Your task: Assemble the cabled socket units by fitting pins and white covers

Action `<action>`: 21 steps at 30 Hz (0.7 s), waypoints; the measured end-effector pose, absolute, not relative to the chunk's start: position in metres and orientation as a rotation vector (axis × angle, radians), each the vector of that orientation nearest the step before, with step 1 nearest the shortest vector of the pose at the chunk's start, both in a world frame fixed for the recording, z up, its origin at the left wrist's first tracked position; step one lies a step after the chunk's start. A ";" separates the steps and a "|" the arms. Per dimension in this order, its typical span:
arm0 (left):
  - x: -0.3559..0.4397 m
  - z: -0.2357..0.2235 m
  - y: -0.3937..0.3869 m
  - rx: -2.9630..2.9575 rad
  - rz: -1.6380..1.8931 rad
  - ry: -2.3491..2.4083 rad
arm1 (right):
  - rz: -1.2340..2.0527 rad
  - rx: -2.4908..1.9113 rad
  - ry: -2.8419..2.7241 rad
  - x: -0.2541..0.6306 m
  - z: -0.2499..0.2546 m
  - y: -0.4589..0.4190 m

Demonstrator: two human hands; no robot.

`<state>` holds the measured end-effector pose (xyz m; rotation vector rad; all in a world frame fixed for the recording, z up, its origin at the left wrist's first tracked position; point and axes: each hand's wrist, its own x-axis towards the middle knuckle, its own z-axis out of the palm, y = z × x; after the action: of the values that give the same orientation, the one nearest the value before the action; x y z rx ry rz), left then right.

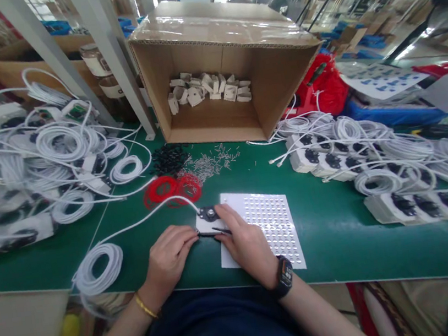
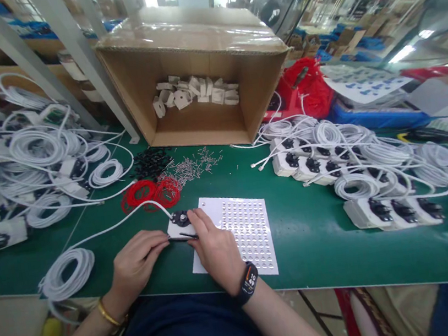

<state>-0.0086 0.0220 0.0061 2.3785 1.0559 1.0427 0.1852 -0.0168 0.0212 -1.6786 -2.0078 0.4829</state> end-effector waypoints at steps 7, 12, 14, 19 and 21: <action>-0.006 0.017 0.038 2.162 0.821 1.176 | 0.457 -1.682 -2.009 0.185 0.023 -0.016; -0.002 0.013 0.043 1.951 0.616 1.201 | 0.448 -1.682 -2.009 0.185 0.022 -0.016; -0.004 0.014 0.037 1.933 0.612 1.295 | 0.435 -1.679 -2.014 0.185 0.021 -0.016; -0.053 0.032 0.012 2.055 0.979 1.842 | 0.418 -1.704 -2.021 0.185 0.020 -0.016; -0.089 0.039 0.007 2.110 0.944 2.201 | 0.416 -1.702 -2.037 0.185 0.020 -0.015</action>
<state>-0.0886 0.0069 0.0388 2.1099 2.2012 0.9437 0.1852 -0.0153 0.0203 -1.7018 -2.0371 0.4155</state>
